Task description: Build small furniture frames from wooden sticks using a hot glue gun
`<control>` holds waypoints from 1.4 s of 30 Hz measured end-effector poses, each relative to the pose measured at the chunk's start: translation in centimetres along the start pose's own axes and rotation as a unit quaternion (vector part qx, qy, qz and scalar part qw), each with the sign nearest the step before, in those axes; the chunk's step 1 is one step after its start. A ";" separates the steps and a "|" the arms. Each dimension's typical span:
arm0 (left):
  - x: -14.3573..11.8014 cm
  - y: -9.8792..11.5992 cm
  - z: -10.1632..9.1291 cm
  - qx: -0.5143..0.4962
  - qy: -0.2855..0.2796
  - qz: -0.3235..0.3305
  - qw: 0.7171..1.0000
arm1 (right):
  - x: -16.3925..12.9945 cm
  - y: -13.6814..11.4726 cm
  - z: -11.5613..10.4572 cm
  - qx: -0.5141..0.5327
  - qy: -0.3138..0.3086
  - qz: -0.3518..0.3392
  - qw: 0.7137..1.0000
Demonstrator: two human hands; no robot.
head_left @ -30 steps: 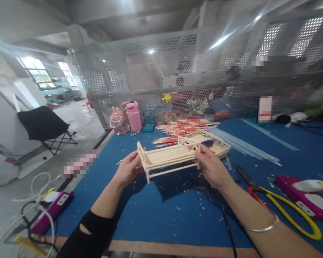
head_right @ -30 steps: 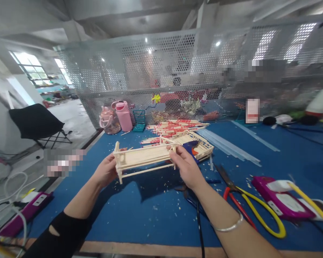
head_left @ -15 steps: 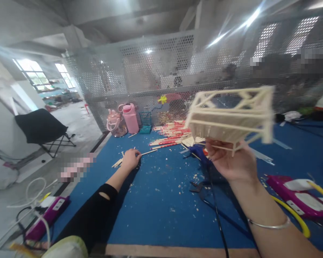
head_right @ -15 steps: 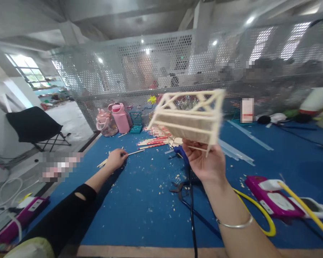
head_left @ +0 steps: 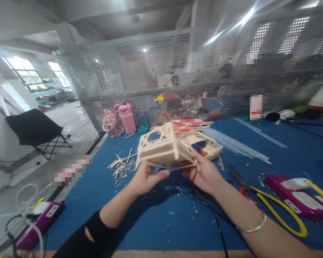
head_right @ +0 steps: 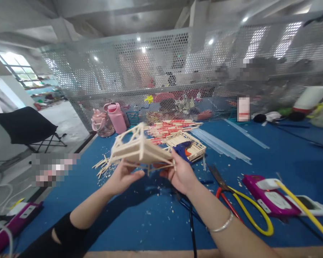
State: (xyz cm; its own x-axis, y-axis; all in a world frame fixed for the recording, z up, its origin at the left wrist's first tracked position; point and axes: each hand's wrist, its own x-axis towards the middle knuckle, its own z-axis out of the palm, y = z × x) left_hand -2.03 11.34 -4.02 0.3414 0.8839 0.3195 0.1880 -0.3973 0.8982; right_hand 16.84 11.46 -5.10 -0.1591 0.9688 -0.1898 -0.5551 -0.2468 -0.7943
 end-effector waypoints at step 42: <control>-0.8 -1.4 -5.8 0.237 0.146 -0.193 0.941 | 0.8 0.3 -1.3 -0.200 0.114 -0.190 0.954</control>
State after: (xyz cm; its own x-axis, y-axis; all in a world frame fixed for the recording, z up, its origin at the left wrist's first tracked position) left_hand -7.90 12.65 -3.79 -0.0908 0.9875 0.1286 0.6588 -0.0372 0.7514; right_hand 17.59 12.15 -6.21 0.1984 0.9775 0.0712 -0.1733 0.1065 -0.9791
